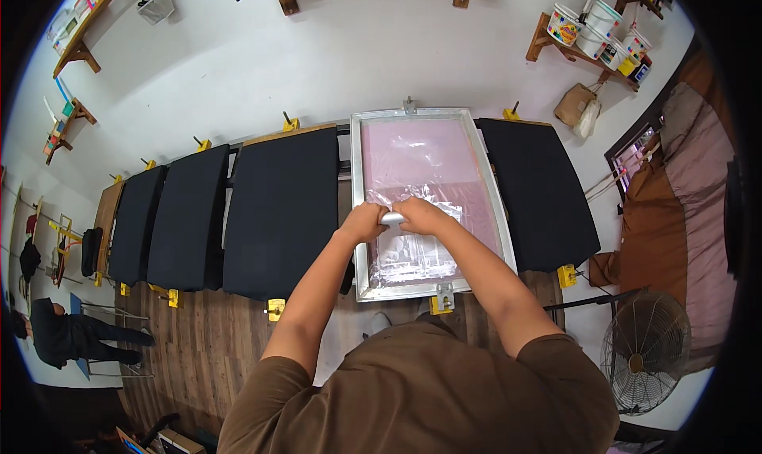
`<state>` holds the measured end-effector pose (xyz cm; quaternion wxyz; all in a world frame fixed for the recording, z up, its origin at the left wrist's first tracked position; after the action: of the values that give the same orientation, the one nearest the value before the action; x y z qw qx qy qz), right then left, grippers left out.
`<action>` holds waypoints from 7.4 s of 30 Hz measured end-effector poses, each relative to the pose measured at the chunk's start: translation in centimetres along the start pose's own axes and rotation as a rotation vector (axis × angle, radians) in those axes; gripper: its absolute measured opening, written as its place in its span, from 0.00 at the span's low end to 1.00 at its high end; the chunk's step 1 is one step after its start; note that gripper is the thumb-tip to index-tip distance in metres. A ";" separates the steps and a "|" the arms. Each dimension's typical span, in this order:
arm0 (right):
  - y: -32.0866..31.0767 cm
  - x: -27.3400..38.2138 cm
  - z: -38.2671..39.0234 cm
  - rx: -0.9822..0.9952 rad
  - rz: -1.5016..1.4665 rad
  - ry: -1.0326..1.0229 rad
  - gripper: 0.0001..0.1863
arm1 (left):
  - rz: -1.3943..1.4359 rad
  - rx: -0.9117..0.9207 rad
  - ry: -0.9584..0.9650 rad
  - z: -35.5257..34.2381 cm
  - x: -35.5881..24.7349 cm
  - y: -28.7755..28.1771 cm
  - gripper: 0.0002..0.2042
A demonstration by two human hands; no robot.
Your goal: Applying ink to a t-shirt using a screen printing frame and a squeegee.
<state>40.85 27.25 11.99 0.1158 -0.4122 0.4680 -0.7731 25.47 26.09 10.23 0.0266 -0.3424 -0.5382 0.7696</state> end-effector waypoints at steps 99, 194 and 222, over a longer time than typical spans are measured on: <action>22.4 -2.0 23.1 -0.293 -1.513 0.660 0.22 | -0.052 -1.084 -0.981 32.3 12.7 5.4 0.15; 21.6 -0.9 22.7 -0.420 -1.461 0.385 0.24 | 0.498 -1.003 -0.894 32.3 16.9 8.8 0.16; 21.8 -0.7 22.7 -0.439 -1.407 0.398 0.25 | 0.363 -0.875 -0.836 31.9 15.1 7.4 0.15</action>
<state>53.69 1.72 -1.15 -0.5751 -0.4798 0.2502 -0.6135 -1.41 3.36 2.37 -0.4594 -0.0779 -0.7014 0.5394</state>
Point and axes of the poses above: each hand's wrist, its own z-axis away from the middle knuckle, its own y-axis out of the palm, x = y × z, the point moved 5 cm from there along -z, towards the middle knuckle, and after that the axes turned 10 degrees about x, right-handed, at the moved point
